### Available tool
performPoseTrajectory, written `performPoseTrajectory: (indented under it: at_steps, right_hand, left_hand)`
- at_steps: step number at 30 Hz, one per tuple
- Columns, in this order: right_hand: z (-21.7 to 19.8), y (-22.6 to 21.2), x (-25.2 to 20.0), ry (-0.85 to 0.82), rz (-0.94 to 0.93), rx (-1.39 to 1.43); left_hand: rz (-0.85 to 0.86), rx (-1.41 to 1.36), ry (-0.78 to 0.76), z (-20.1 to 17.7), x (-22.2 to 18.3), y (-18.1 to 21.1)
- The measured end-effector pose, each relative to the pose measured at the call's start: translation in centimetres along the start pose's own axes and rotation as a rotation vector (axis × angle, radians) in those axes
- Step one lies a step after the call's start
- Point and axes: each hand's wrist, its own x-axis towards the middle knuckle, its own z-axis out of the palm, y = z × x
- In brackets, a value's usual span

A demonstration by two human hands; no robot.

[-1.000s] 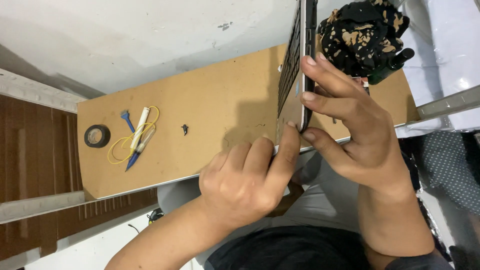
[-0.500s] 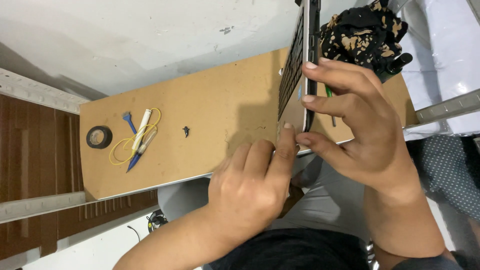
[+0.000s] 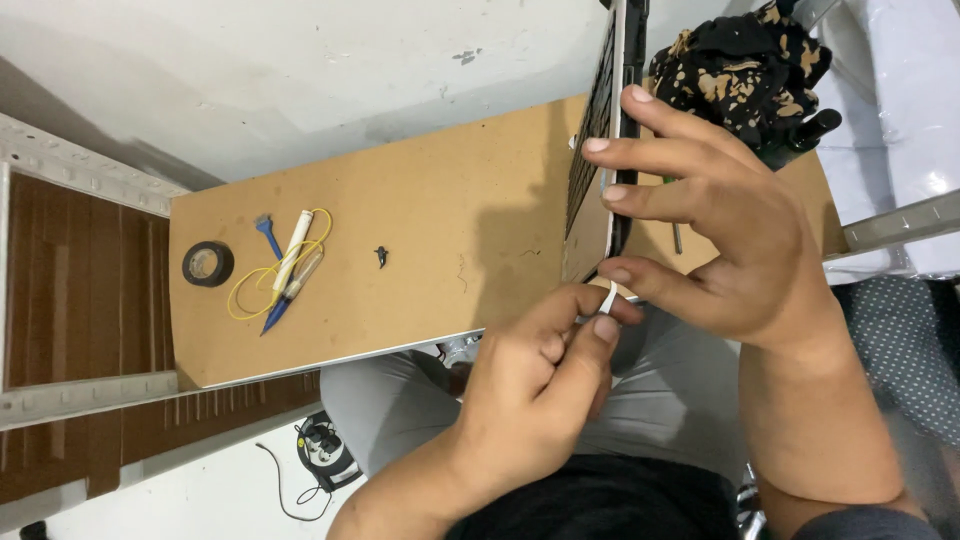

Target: The person is using a small screwdriver to remove the screws from the back cover of a laptop to open it.

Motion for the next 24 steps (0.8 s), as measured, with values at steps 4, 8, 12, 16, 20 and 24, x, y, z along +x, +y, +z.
performPoseTrajectory:
  at_steps: [4,8,12,16,20,24]
  right_hand:
    - [0.3,0.0,0.6,0.012,-0.043,-0.033]
    - [0.3,-0.8,0.5,0.047,-0.029,-0.082]
    - [0.6,-0.9,0.3,0.098,-0.009,-0.044]
    - [0.6,-1.3,0.5,0.068,-0.038,-0.02]
    - [0.4,-0.8,0.0,0.099,0.009,-0.027]
    - [0.4,-0.8,-0.3,0.106,-0.006,-0.023]
  left_hand:
    - [0.117,-0.17,0.181,2.8,0.1,-1.5]
    - [0.142,-0.203,0.19,3.8,0.3,-1.8]
    - [0.14,-0.112,0.116,2.5,0.2,-1.8]
    - [0.171,-0.199,0.069,1.5,-0.4,-3.3]
    - [0.053,-0.395,0.003,0.3,-0.3,-5.9]
    - [-0.067,-0.207,-0.133,-1.5,0.7,-6.1]
